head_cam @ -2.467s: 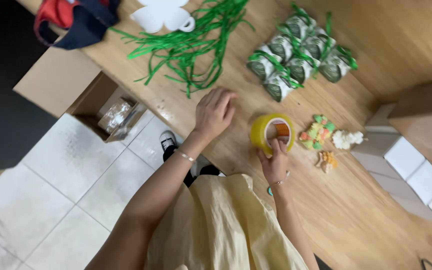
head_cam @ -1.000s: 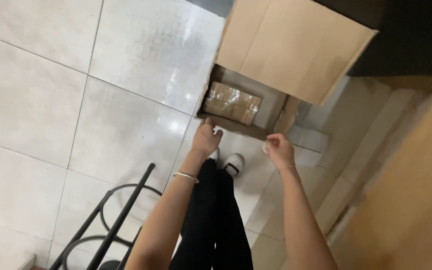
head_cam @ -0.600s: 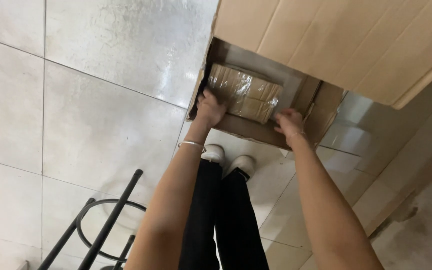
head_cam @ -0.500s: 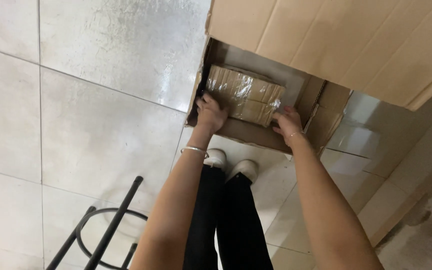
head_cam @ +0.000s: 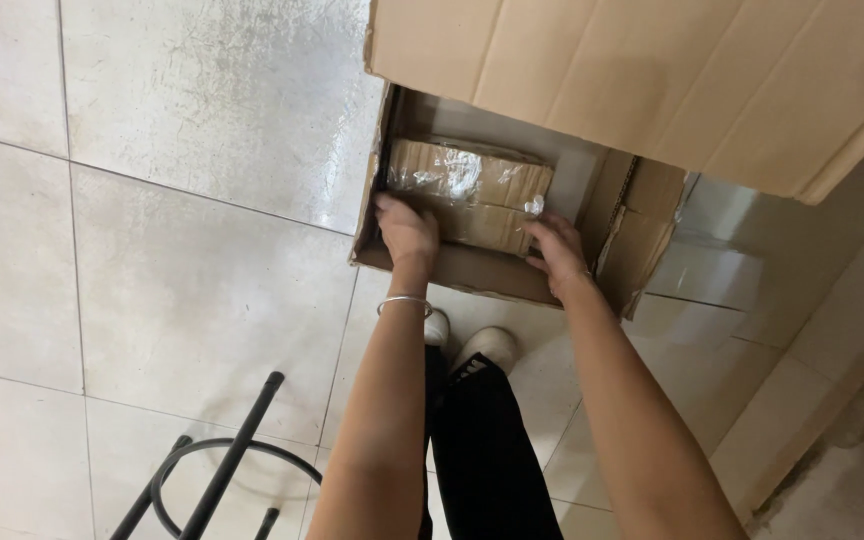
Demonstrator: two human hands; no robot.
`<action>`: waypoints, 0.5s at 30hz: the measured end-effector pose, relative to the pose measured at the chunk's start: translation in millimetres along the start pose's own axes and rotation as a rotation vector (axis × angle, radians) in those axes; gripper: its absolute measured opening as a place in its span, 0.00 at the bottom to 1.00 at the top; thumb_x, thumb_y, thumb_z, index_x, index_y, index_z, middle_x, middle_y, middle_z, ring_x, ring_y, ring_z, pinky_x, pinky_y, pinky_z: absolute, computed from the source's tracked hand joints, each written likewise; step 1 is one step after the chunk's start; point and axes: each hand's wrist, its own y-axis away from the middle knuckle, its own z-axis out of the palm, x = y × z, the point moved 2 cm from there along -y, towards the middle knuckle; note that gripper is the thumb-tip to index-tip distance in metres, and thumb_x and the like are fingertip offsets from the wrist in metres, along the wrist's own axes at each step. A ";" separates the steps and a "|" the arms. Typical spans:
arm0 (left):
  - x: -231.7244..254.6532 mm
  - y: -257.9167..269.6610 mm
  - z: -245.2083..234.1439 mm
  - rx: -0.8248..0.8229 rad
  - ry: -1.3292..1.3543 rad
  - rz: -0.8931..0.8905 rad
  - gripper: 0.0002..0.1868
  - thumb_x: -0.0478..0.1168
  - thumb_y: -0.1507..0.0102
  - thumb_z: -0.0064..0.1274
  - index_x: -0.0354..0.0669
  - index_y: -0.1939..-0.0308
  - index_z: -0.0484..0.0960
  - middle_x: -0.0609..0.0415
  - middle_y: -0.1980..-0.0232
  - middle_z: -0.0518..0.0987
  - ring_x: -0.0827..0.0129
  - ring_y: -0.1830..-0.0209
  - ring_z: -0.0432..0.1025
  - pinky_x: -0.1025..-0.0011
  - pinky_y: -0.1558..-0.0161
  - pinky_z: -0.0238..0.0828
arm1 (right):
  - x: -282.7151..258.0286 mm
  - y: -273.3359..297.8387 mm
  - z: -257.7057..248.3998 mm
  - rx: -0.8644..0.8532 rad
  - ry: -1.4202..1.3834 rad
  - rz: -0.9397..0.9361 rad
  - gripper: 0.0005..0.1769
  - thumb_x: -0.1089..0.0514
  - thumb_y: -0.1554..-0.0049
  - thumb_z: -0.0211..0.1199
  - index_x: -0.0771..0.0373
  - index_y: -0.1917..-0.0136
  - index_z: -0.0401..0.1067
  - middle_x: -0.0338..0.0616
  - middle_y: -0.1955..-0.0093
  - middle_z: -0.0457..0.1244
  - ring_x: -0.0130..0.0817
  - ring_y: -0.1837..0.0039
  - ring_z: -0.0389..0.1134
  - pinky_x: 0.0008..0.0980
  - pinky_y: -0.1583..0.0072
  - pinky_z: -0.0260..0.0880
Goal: Pack small green gift boxes into a cardboard shipping box and seal it with tape.
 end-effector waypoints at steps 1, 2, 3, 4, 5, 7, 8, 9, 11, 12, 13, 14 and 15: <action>-1.2 4.4 -12.1 0.002 -0.001 0.000 0.41 0.48 0.46 0.64 0.31 0.36 0.62 0.32 0.36 0.68 0.38 0.36 0.64 0.51 0.35 0.65 | 8.0 -0.4 -0.3 -0.002 -0.001 0.000 0.31 0.46 0.50 0.68 0.50 0.34 0.69 0.37 0.36 0.65 0.36 0.35 0.64 0.45 0.42 0.68; -1.4 8.9 -24.4 -0.019 0.011 0.012 0.33 0.48 0.40 0.58 0.33 0.38 0.65 0.32 0.38 0.71 0.38 0.38 0.68 0.51 0.38 0.68 | 14.7 -0.4 -1.2 0.032 0.066 -0.012 0.29 0.47 0.48 0.69 0.54 0.35 0.70 0.39 0.39 0.66 0.38 0.38 0.66 0.45 0.45 0.69; 7.4 5.6 -35.0 -0.032 0.034 0.037 0.26 0.49 0.34 0.52 0.35 0.40 0.68 0.32 0.39 0.74 0.38 0.41 0.71 0.50 0.41 0.70 | 11.5 -8.1 -2.8 0.070 0.130 -0.042 0.28 0.47 0.47 0.70 0.58 0.37 0.71 0.42 0.42 0.67 0.39 0.41 0.67 0.44 0.48 0.70; 6.3 1.3 -28.1 -0.022 0.044 0.048 0.26 0.49 0.34 0.52 0.35 0.40 0.68 0.32 0.39 0.74 0.38 0.41 0.71 0.50 0.41 0.70 | 14.2 -13.3 -3.4 0.071 0.127 -0.060 0.28 0.47 0.47 0.70 0.58 0.37 0.71 0.42 0.42 0.67 0.39 0.41 0.67 0.44 0.48 0.70; 2.8 -2.4 -21.6 -0.003 0.022 0.068 0.24 0.50 0.31 0.48 0.36 0.38 0.67 0.33 0.38 0.74 0.37 0.42 0.71 0.49 0.42 0.69 | 18.6 -17.4 -4.5 0.162 0.204 -0.126 0.26 0.48 0.48 0.73 0.60 0.40 0.73 0.44 0.45 0.69 0.39 0.44 0.70 0.42 0.48 0.71; -0.5 -7.4 -14.0 0.015 0.000 0.089 0.23 0.50 0.29 0.44 0.38 0.37 0.67 0.33 0.38 0.73 0.37 0.42 0.71 0.48 0.44 0.68 | 22.3 -19.5 -1.9 0.258 0.279 -0.190 0.25 0.49 0.50 0.76 0.61 0.43 0.75 0.46 0.49 0.71 0.39 0.48 0.72 0.39 0.48 0.72; -1.0 -8.2 -13.6 0.040 0.050 0.066 0.24 0.50 0.27 0.43 0.38 0.34 0.65 0.32 0.36 0.72 0.37 0.42 0.70 0.49 0.43 0.67 | 20.9 -16.8 0.2 0.338 0.373 -0.229 0.22 0.51 0.51 0.76 0.62 0.46 0.77 0.48 0.50 0.72 0.38 0.50 0.72 0.38 0.47 0.72; -2.4 -8.3 -12.5 0.067 0.100 0.040 0.25 0.50 0.26 0.42 0.39 0.31 0.63 0.32 0.35 0.71 0.36 0.42 0.69 0.49 0.42 0.66 | 19.6 -14.7 2.3 0.415 0.471 -0.268 0.20 0.52 0.52 0.76 0.63 0.48 0.78 0.49 0.52 0.72 0.36 0.51 0.72 0.37 0.46 0.71; 3.5 -5.8 -22.6 0.025 0.033 0.078 0.25 0.47 0.30 0.47 0.40 0.33 0.64 0.32 0.35 0.71 0.38 0.42 0.69 0.51 0.43 0.67 | 4.4 7.5 9.7 0.445 0.487 -0.233 0.20 0.51 0.52 0.77 0.64 0.50 0.79 0.51 0.52 0.73 0.36 0.52 0.72 0.37 0.46 0.71; 8.2 -6.1 -26.9 -0.017 -0.037 0.118 0.27 0.45 0.35 0.52 0.40 0.35 0.65 0.33 0.35 0.71 0.39 0.42 0.70 0.52 0.44 0.68 | -4.2 17.4 13.3 0.475 0.499 -0.195 0.20 0.50 0.52 0.78 0.65 0.52 0.80 0.52 0.53 0.73 0.37 0.52 0.72 0.36 0.45 0.71; 6.4 -9.3 -29.0 -0.018 -0.036 0.121 0.27 0.45 0.35 0.52 0.40 0.35 0.65 0.33 0.35 0.71 0.39 0.42 0.70 0.52 0.44 0.68 | -6.2 19.8 13.1 0.478 0.497 -0.196 0.20 0.50 0.52 0.78 0.65 0.52 0.80 0.52 0.53 0.73 0.37 0.52 0.72 0.36 0.45 0.71; 5.2 -12.1 -30.0 -0.067 -0.073 0.160 0.27 0.44 0.38 0.58 0.41 0.38 0.67 0.35 0.38 0.74 0.41 0.43 0.72 0.54 0.45 0.70 | -7.6 22.0 13.3 0.440 0.429 -0.188 0.19 0.51 0.51 0.77 0.64 0.51 0.80 0.51 0.53 0.73 0.36 0.53 0.73 0.37 0.46 0.71; 1.8 -11.6 -31.6 -0.120 -0.113 0.195 0.29 0.43 0.42 0.64 0.41 0.42 0.69 0.37 0.42 0.77 0.43 0.44 0.73 0.55 0.46 0.72 | -6.5 27.3 12.8 0.401 0.363 -0.174 0.18 0.52 0.51 0.75 0.63 0.50 0.80 0.49 0.54 0.73 0.35 0.53 0.73 0.37 0.47 0.71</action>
